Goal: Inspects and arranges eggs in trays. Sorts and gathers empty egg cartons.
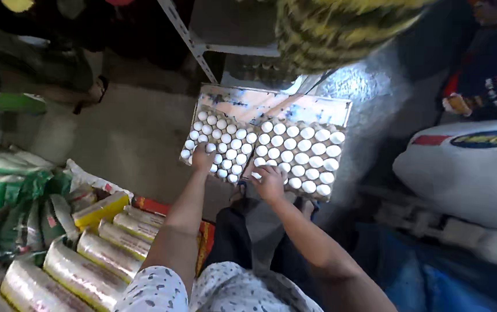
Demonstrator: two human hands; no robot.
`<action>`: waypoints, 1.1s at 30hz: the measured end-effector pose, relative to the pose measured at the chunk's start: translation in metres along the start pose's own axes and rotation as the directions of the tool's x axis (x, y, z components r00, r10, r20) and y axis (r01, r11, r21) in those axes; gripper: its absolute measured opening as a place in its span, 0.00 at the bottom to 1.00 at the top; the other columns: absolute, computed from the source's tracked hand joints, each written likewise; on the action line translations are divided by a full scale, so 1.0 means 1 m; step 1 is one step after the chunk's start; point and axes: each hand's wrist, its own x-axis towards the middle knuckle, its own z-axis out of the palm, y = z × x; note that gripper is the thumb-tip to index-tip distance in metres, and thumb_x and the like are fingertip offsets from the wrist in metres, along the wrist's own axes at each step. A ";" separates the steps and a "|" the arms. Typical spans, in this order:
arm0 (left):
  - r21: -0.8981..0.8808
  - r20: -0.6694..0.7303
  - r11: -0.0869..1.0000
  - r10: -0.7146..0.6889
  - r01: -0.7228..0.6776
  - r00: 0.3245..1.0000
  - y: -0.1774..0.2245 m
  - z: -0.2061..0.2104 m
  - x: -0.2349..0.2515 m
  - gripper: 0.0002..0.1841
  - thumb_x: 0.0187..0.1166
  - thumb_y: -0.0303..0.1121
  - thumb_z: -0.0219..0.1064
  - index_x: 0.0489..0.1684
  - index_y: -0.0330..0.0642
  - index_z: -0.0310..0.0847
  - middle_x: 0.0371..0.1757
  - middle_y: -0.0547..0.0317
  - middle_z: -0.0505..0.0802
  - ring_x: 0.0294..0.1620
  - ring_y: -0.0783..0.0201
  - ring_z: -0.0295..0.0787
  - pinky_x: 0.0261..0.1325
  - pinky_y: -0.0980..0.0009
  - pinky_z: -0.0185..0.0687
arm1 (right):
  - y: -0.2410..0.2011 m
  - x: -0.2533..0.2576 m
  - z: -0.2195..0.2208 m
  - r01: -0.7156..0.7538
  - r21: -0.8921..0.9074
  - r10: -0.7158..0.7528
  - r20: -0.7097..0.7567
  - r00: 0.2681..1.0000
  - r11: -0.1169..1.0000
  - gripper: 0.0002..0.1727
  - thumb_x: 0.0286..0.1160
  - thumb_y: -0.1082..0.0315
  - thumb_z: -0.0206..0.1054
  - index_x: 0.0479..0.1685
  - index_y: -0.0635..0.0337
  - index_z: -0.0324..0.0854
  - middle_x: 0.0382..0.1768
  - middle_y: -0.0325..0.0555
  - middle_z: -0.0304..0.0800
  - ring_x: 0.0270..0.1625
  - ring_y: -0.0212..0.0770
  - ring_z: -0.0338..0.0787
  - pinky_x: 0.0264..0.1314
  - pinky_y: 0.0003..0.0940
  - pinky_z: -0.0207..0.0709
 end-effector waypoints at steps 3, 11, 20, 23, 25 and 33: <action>0.189 0.047 0.976 0.101 -0.108 0.994 -0.011 0.014 0.025 0.27 0.80 0.39 0.71 0.78 0.42 0.77 0.74 0.39 0.85 0.75 0.41 0.82 0.78 0.43 0.75 | -0.025 0.033 0.050 0.026 -0.011 -0.028 -0.154 0.988 1.000 0.17 0.74 0.53 0.76 0.57 0.49 0.93 0.63 0.47 0.91 0.72 0.59 0.81 0.76 0.73 0.60; 0.090 -0.074 0.946 0.318 -0.311 0.945 -0.047 0.026 0.039 0.16 0.85 0.36 0.66 0.64 0.37 0.87 0.61 0.42 0.92 0.63 0.47 0.90 0.71 0.48 0.82 | -0.026 0.092 0.101 0.066 -0.194 -0.103 -0.186 0.977 0.979 0.21 0.76 0.52 0.74 0.66 0.47 0.89 0.65 0.44 0.90 0.73 0.58 0.81 0.78 0.73 0.59; 0.150 -0.014 0.926 0.352 -0.346 0.936 -0.077 0.024 0.017 0.19 0.82 0.37 0.70 0.66 0.37 0.87 0.66 0.40 0.90 0.70 0.42 0.86 0.75 0.47 0.78 | -0.023 0.105 0.113 0.128 -0.307 -0.241 -0.364 0.900 0.943 0.13 0.81 0.55 0.68 0.53 0.47 0.93 0.52 0.43 0.94 0.60 0.56 0.87 0.69 0.68 0.66; 0.111 -0.086 0.892 0.448 -0.439 0.890 -0.080 0.034 0.018 0.16 0.81 0.32 0.71 0.61 0.34 0.89 0.62 0.35 0.90 0.66 0.40 0.88 0.72 0.47 0.81 | -0.033 0.112 0.123 0.197 -0.302 -0.300 -0.349 0.888 0.933 0.15 0.80 0.57 0.69 0.62 0.44 0.91 0.60 0.43 0.92 0.64 0.56 0.86 0.70 0.70 0.65; 0.118 -0.098 0.881 0.470 -0.458 0.877 -0.080 0.036 0.021 0.14 0.80 0.31 0.71 0.58 0.36 0.91 0.61 0.37 0.91 0.64 0.41 0.88 0.71 0.48 0.82 | -0.037 0.120 0.124 0.234 -0.325 -0.327 -0.270 0.905 0.916 0.18 0.80 0.59 0.69 0.67 0.42 0.88 0.65 0.42 0.90 0.67 0.56 0.84 0.70 0.69 0.65; 0.207 -0.034 0.782 0.606 -0.588 0.794 -0.082 0.047 0.009 0.14 0.79 0.40 0.72 0.56 0.48 0.94 0.56 0.53 0.95 0.65 0.45 0.88 0.71 0.45 0.79 | -0.025 0.123 0.120 0.373 -0.275 -0.440 -0.245 0.864 0.886 0.15 0.79 0.71 0.66 0.54 0.42 0.94 0.59 0.35 0.94 0.67 0.50 0.86 0.73 0.67 0.65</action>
